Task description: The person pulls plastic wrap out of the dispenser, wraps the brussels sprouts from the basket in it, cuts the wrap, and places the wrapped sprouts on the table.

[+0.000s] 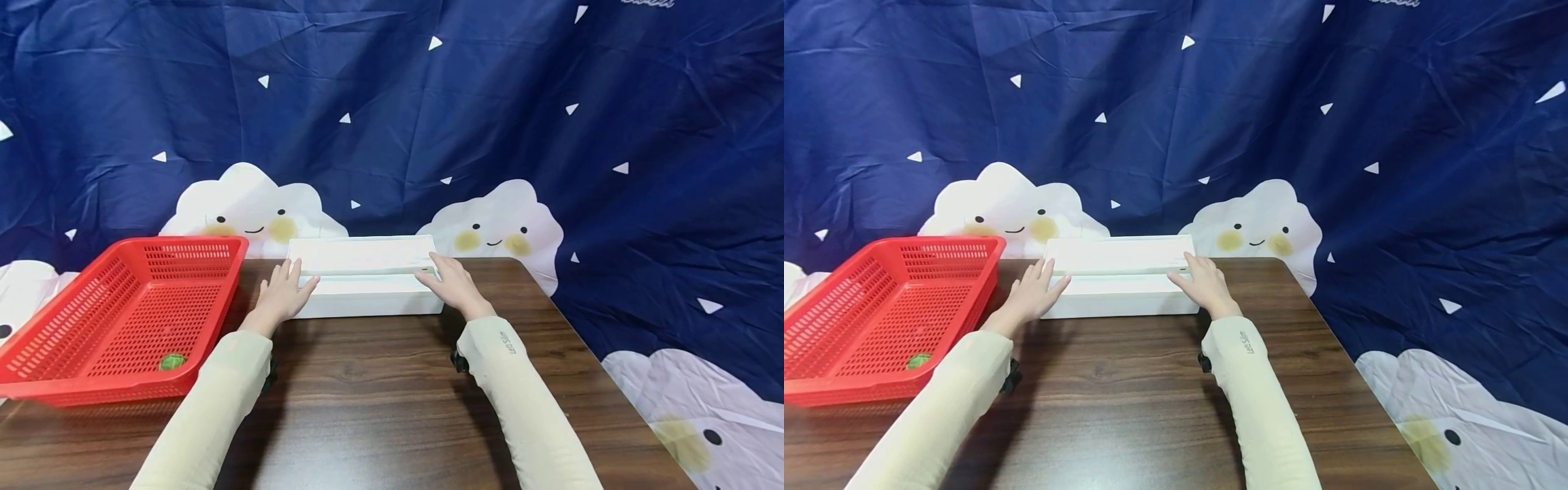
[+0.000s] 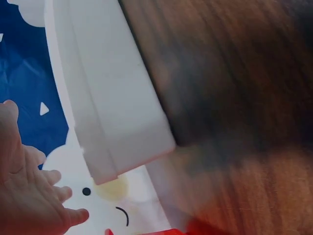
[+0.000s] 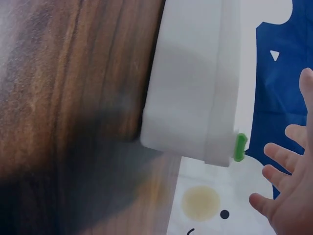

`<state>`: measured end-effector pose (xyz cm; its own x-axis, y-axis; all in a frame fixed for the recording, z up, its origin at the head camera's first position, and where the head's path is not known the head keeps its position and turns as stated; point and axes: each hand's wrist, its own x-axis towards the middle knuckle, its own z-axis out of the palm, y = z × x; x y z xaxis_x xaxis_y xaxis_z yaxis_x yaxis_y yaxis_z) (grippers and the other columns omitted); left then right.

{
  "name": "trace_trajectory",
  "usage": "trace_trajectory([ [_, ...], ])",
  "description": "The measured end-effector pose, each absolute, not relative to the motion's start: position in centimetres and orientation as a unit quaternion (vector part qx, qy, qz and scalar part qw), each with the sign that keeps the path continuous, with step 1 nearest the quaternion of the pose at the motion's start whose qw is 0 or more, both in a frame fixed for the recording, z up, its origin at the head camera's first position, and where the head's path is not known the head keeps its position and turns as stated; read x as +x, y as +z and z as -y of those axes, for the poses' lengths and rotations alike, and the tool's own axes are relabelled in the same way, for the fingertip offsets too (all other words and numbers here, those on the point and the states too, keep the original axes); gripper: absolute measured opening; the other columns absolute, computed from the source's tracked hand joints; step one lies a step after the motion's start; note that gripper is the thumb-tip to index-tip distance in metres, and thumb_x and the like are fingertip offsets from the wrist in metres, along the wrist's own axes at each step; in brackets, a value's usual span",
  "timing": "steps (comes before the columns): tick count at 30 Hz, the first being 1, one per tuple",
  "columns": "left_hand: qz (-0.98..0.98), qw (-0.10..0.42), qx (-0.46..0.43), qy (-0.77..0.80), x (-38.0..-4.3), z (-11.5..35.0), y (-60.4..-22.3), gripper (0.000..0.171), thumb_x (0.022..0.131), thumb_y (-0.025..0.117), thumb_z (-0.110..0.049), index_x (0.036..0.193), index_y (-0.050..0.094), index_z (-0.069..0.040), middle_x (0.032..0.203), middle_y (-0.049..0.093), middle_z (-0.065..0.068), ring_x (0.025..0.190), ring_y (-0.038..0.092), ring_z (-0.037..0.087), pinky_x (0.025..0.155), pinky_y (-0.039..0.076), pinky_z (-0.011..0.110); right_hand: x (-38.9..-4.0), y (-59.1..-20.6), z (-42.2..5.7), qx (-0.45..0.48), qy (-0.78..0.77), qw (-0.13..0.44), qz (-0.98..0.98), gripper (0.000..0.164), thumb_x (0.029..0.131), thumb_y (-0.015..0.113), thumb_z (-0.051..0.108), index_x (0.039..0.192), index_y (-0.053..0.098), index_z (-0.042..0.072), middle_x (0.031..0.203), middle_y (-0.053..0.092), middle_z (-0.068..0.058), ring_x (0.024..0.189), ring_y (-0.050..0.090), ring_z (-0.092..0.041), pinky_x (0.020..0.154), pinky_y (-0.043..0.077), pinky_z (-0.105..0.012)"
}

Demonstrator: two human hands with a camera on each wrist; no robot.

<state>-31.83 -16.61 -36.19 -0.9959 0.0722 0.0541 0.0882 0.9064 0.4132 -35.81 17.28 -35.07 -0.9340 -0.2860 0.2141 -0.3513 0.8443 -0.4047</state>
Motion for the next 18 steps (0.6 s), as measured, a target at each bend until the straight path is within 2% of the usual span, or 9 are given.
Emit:
trace_trajectory([
  [10,0.973,0.025,-0.048,-0.226,-31.8,17.1,-37.1,0.076,0.095,0.027,-0.053,0.146,0.01,0.0,0.149,0.005,0.024,0.134,0.001,0.041,0.102,0.001,0.061,-35.8,-36.3,-17.7,0.18,0.229,0.082,0.953,0.066,0.091,0.05,0.048,0.14,0.036,0.006,0.14,0.037,-0.016,0.13,0.025,-0.034,0.101,0.022,-0.052],
  [18,0.967,0.064,-0.069,-0.237,-31.8,18.0,-38.2,0.067,0.096,0.042,-0.038,0.144,0.019,0.003,0.146,0.012,0.027,0.133,0.006,0.042,0.102,0.006,0.061,-35.7,-36.7,-17.5,0.184,0.236,0.101,0.949,0.057,0.089,0.057,0.042,0.133,0.048,0.006,0.139,0.035,-0.02,0.13,0.024,-0.035,0.1,0.022,-0.054],
])
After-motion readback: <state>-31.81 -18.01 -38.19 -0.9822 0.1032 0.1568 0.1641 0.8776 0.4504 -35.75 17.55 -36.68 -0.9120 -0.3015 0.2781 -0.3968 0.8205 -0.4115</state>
